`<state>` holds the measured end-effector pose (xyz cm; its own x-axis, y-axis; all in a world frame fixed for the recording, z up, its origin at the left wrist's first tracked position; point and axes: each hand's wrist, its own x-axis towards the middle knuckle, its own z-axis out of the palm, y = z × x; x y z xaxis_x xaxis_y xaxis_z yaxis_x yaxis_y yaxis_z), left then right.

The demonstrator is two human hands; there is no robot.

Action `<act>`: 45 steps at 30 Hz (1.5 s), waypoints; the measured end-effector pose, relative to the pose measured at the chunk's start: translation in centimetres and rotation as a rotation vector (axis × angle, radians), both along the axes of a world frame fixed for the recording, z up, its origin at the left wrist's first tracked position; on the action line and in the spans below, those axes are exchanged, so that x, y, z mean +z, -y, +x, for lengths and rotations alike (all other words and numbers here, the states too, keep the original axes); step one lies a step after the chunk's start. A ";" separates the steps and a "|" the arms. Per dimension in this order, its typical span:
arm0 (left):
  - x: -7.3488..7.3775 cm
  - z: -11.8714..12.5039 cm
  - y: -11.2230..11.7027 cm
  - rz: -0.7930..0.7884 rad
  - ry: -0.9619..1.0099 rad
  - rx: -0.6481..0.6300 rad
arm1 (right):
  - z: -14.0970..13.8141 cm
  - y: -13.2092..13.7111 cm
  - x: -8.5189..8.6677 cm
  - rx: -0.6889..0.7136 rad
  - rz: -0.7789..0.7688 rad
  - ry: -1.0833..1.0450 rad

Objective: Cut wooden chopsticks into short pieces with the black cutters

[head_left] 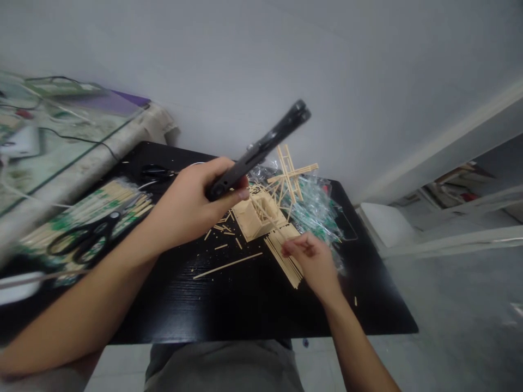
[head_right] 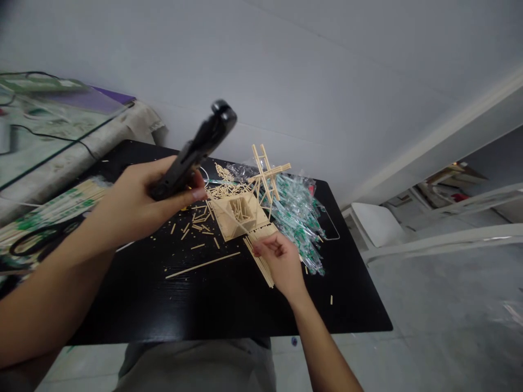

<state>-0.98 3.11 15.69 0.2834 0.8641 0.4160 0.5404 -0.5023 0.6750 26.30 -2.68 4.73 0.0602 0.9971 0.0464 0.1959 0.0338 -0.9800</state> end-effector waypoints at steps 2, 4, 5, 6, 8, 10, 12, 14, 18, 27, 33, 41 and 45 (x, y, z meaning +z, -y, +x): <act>-0.4 -0.1 -0.3 -0.002 -0.076 -0.028 | 0.2 0.3 -1.3 0.059 -0.018 0.161; -0.6 -0.1 -0.4 0.012 -0.174 -0.032 | 0.4 0.5 -2.4 0.099 -0.028 0.379; -0.6 0.0 -0.4 0.025 -0.216 -0.028 | 0.4 0.6 -3.0 0.099 -0.031 0.488; -0.6 0.0 -0.4 0.042 -0.245 -0.021 | 0.4 0.7 -3.5 0.097 -0.037 0.585; -0.4 0.0 -0.3 0.073 -0.274 -0.002 | 0.2 1.1 -4.2 0.094 -0.053 0.726; -0.2 -0.1 -0.2 0.090 -0.264 0.024 | -0.2 1.4 -4.6 0.105 -0.075 0.820; 0.1 -0.2 -0.1 0.096 -0.239 0.050 | -0.6 1.6 -4.7 0.115 -0.100 0.896; 0.2 -0.3 0.0 0.097 -0.218 0.065 | -1.0 1.8 -4.7 0.125 -0.125 0.973; 0.3 -0.5 -0.1 0.095 -0.219 0.075 | -1.7 1.6 -4.2 0.151 -0.175 1.153; 0.3 -0.6 -0.2 0.068 -0.211 0.041 | -1.4 0.9 -3.6 0.154 -0.174 1.185; 0.0 -0.3 -0.4 0.028 -0.156 -0.076 | -0.9 0.3 -1.7 0.157 0.058 0.572; -1.3 0.7 -0.7 0.022 -0.197 -0.202 | -4.6 -0.1 0.2 0.426 -0.116 -0.042; -1.8 1.3 -0.4 0.065 -0.216 -0.228 | -5.2 -0.1 -0.5 0.465 -0.107 -0.122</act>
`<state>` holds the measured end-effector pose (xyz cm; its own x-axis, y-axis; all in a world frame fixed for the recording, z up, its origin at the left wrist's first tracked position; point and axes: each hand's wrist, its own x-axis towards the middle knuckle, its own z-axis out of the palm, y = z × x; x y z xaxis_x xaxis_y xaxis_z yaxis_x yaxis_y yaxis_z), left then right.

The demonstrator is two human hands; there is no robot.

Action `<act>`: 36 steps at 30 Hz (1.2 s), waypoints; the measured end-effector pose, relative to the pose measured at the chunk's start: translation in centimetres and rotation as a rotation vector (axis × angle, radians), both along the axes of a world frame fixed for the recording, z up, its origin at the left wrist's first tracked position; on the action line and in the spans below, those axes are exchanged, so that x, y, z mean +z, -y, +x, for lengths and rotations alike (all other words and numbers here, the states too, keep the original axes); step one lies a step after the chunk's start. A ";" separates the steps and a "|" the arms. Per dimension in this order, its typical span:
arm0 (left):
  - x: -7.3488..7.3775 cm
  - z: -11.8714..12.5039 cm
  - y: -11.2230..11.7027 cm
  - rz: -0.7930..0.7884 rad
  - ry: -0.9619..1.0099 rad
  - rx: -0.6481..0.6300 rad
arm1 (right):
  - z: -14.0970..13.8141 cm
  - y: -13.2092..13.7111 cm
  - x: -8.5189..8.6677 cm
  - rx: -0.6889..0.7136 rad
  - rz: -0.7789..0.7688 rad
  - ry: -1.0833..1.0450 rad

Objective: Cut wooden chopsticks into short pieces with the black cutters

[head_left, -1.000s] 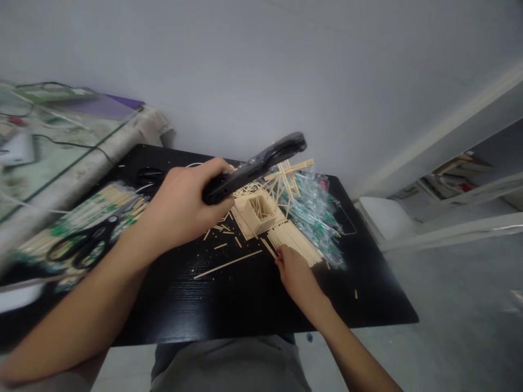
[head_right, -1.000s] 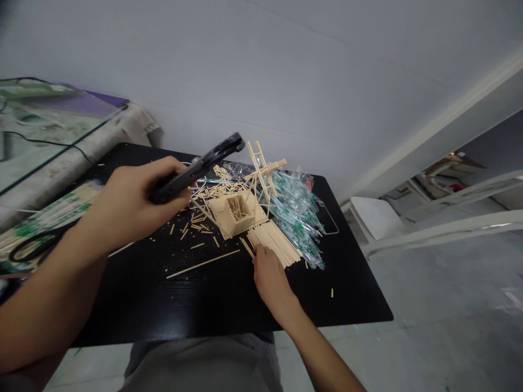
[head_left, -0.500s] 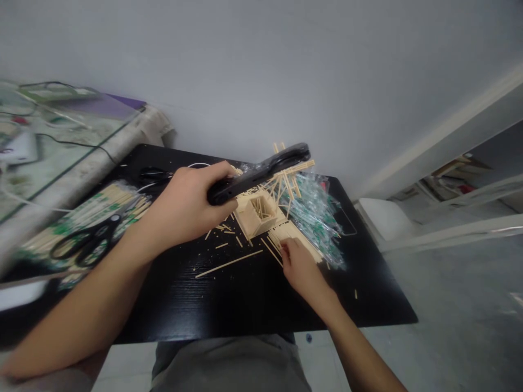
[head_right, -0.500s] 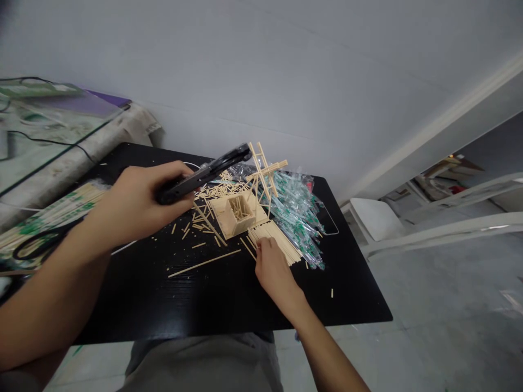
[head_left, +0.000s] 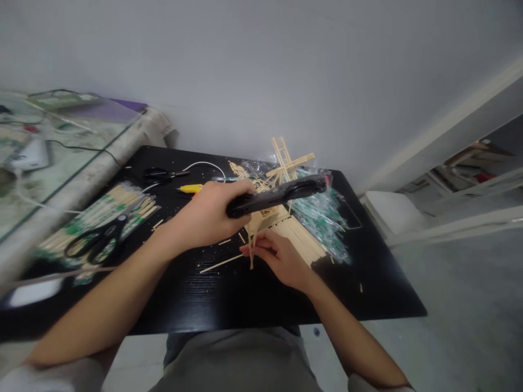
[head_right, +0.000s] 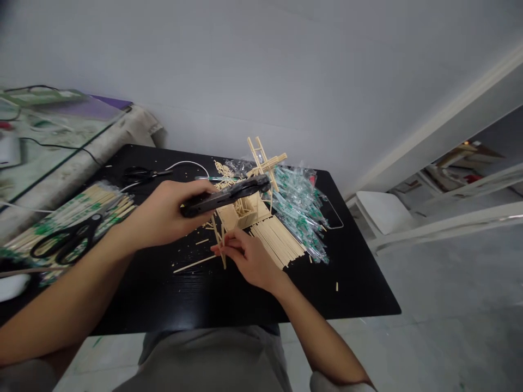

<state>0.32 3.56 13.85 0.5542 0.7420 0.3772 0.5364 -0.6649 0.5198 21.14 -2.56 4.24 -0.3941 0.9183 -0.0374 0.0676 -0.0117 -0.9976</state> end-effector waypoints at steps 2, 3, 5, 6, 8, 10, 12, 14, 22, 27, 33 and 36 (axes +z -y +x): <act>-0.3 0.3 0.2 0.038 0.015 -0.027 | -0.1 0.0 -0.5 0.014 0.014 -0.030; -0.5 0.5 0.4 0.056 0.025 -0.051 | -0.1 0.0 -0.7 0.010 0.026 -0.037; -0.8 0.6 0.8 0.082 0.036 -0.116 | -0.2 -0.1 -1.1 -0.019 0.098 0.005; -1.0 0.5 1.1 0.091 0.035 -0.149 | -0.1 -0.2 -1.3 -0.035 0.162 0.055; -1.5 0.2 1.9 0.102 0.035 -0.187 | 0.0 -0.3 -1.7 -0.064 0.289 0.164; -2.1 -0.2 2.8 0.095 0.043 -0.176 | 0.1 -0.4 -2.3 -0.093 0.374 0.249; -3.1 -0.6 3.7 0.070 0.057 -0.114 | 0.0 -0.4 -3.0 -0.102 0.398 0.290; -4.4 -0.9 4.4 0.036 0.087 -0.024 | -0.2 -0.3 -3.6 -0.098 0.426 0.297; -7.3 -0.1 5.6 -0.275 0.361 0.198 | -0.6 0.2 -4.6 -0.096 0.493 0.232; -7.8 0.3 5.8 -0.354 0.378 0.189 | -0.5 0.4 -4.9 -0.068 0.520 0.304; -7.9 0.8 6.0 -0.393 0.419 0.209 | -0.6 0.7 -4.4 0.017 0.469 0.359; -7.7 1.1 6.0 -0.447 0.472 0.225 | -0.6 0.6 -4.7 0.021 0.456 0.348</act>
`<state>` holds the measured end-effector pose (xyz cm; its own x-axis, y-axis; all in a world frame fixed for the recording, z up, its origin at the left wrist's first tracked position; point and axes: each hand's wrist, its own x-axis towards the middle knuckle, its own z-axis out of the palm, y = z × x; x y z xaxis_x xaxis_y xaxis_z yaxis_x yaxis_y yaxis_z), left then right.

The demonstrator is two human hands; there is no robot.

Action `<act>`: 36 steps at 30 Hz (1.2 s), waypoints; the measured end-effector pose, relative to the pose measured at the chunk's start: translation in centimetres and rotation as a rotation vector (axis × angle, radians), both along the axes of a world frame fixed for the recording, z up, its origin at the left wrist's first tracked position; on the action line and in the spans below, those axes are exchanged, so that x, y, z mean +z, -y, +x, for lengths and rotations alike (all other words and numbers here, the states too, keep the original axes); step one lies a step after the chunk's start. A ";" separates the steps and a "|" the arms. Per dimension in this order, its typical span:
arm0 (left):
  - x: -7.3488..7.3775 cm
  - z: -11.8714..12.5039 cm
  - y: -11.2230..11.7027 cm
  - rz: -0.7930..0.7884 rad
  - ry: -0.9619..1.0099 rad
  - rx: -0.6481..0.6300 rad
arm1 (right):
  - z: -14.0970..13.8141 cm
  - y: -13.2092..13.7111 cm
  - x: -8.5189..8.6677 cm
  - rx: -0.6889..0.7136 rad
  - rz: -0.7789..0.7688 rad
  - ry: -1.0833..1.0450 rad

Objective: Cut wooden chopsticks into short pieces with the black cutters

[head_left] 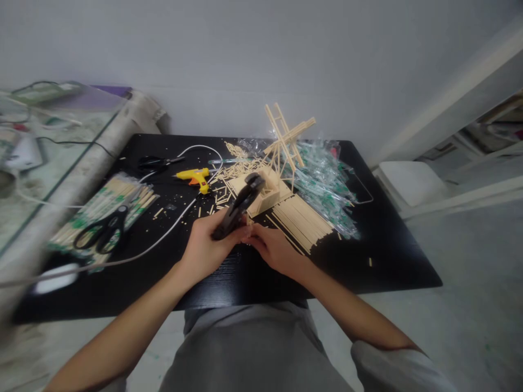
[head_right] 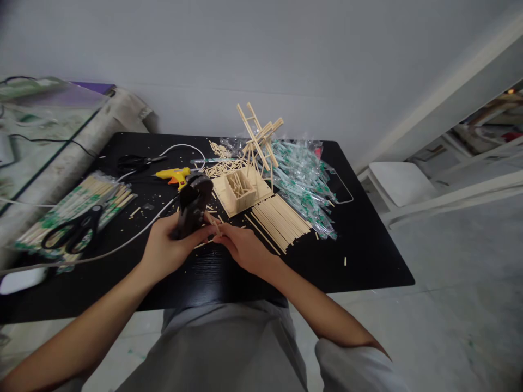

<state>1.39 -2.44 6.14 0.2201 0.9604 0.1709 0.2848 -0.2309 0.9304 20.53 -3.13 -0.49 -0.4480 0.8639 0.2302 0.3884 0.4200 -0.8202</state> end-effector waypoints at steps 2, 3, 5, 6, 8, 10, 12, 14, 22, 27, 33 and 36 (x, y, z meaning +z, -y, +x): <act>0.1 0.1 0.0 -0.035 0.025 0.015 | 0.0 -0.2 -0.5 -0.013 0.011 -0.013; 0.1 0.1 0.0 -0.046 0.033 0.019 | 0.0 -0.2 -0.7 -0.023 0.025 -0.021; 0.0 0.2 0.0 -0.047 0.042 0.023 | 0.0 -0.3 -1.0 -0.039 0.060 -0.041; 0.0 0.2 -0.1 -0.042 0.042 0.027 | 0.0 -0.3 -1.1 -0.046 0.072 -0.048; -0.1 0.2 -0.1 -0.031 0.035 0.033 | 0.0 -0.3 -1.1 -0.063 0.070 -0.050; -0.2 0.2 -0.1 -0.023 0.024 0.041 | 0.0 -0.2 -1.1 -0.075 0.057 -0.046; -0.4 0.2 0.0 -0.016 0.012 0.044 | 0.0 -0.2 -1.2 -0.084 0.060 -0.052; -0.6 0.2 0.0 -0.006 -0.001 0.047 | -0.1 -0.2 -1.4 -0.091 0.071 -0.062; -0.6 -0.1 0.1 0.038 -0.043 0.022 | -0.3 -0.3 -1.8 -0.080 0.082 -0.051; -0.3 -0.3 0.1 0.070 -0.093 -0.003 | -0.1 -0.4 -0.9 -0.049 0.083 -0.024; -0.3 -0.3 0.3 0.102 -0.098 -0.010 | 0.4 -0.4 0.8 0.031 0.069 -0.116; -0.5 -0.4 0.3 0.072 -0.094 -0.011 | 0.3 -0.5 0.6 0.008 0.090 -0.096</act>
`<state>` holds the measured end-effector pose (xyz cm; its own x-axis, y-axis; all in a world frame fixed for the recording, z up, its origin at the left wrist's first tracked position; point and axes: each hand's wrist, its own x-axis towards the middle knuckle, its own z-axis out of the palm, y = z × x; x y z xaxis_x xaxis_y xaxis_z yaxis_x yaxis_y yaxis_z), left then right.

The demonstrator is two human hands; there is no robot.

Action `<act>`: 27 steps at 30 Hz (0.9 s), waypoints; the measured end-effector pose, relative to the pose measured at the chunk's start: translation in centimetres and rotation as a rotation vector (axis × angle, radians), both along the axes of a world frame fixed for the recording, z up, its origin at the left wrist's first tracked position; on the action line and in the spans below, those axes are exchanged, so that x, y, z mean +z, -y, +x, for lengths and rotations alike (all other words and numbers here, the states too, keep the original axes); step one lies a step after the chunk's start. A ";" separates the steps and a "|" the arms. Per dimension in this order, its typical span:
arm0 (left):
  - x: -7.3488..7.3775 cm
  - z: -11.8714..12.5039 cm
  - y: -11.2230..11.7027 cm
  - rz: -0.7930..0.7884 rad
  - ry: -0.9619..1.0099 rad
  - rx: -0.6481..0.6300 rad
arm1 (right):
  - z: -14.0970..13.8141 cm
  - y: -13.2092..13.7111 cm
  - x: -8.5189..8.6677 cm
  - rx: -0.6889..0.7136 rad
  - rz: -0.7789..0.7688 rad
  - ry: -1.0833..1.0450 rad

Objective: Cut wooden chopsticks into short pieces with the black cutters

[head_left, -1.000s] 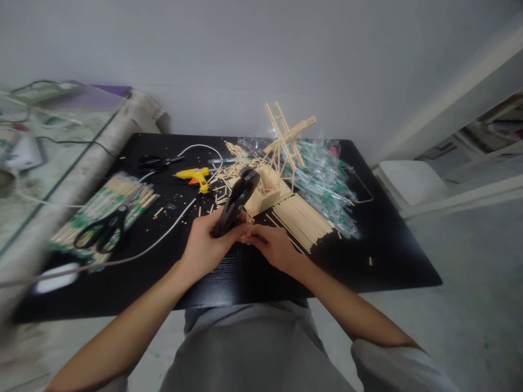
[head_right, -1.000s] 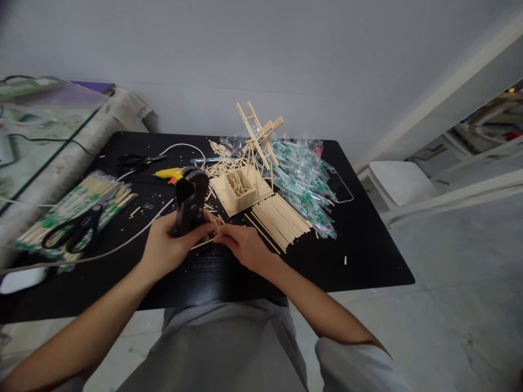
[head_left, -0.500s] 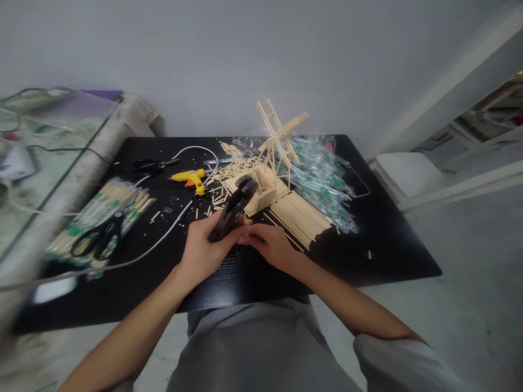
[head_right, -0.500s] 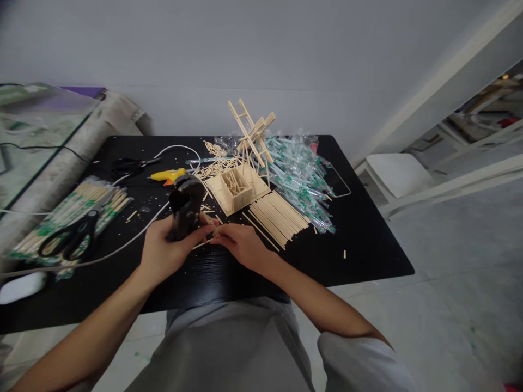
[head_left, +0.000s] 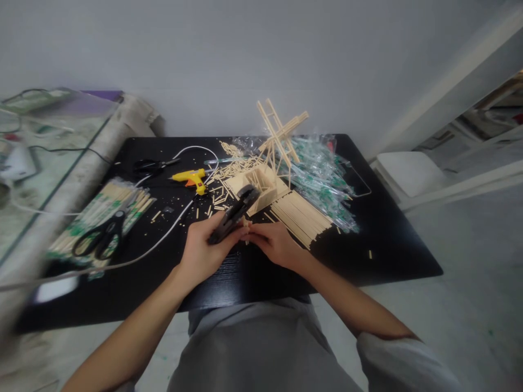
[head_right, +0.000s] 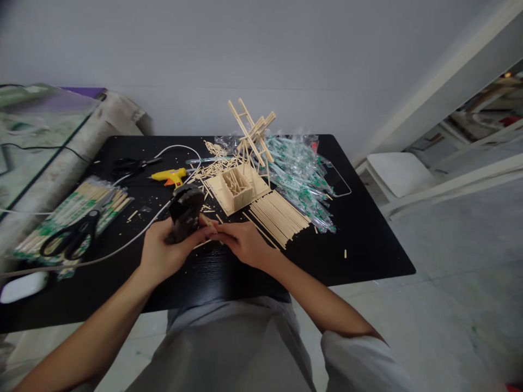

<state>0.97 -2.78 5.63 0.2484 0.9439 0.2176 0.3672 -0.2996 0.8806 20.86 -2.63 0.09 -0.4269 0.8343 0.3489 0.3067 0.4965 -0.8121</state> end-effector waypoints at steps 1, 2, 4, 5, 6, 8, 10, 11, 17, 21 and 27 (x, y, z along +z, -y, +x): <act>-0.1 -0.1 0.0 -0.006 0.007 0.000 | 0.0 0.0 -0.2 -0.011 0.007 0.002; -0.3 -0.1 0.0 -0.006 0.017 0.000 | -0.1 -0.1 -0.4 -0.018 0.017 0.001; -0.6 -0.2 0.0 0.008 0.036 0.000 | -0.2 -0.1 -0.7 -0.024 0.042 -0.013; -0.8 -0.3 0.0 0.019 0.041 -0.002 | -0.2 -0.1 -0.8 -0.026 0.056 -0.021; -0.9 -0.4 -0.1 0.032 0.041 -0.003 | -0.3 -0.1 -0.8 -0.027 0.068 -0.023; -1.0 -0.5 -0.1 0.052 0.026 0.000 | -0.3 -0.1 -0.8 -0.034 0.095 -0.015; -1.1 -0.5 -0.2 0.074 0.008 0.002 | -0.4 -0.1 -0.6 -0.041 0.119 -0.005; -1.1 -0.6 -0.2 0.085 0.005 0.001 | -0.4 -0.1 -0.6 -0.042 0.127 -0.004; -1.3 -0.9 -0.2 0.137 -0.008 -0.030 | -0.4 0.1 -0.7 -0.028 0.162 0.028; -1.8 -1.2 -0.2 0.167 -0.031 -0.027 | -0.4 0.1 -0.7 -0.008 0.150 0.042; -2.1 -1.5 -0.2 0.211 -0.021 -0.013 | -0.7 0.3 -1.4 -0.046 0.195 0.048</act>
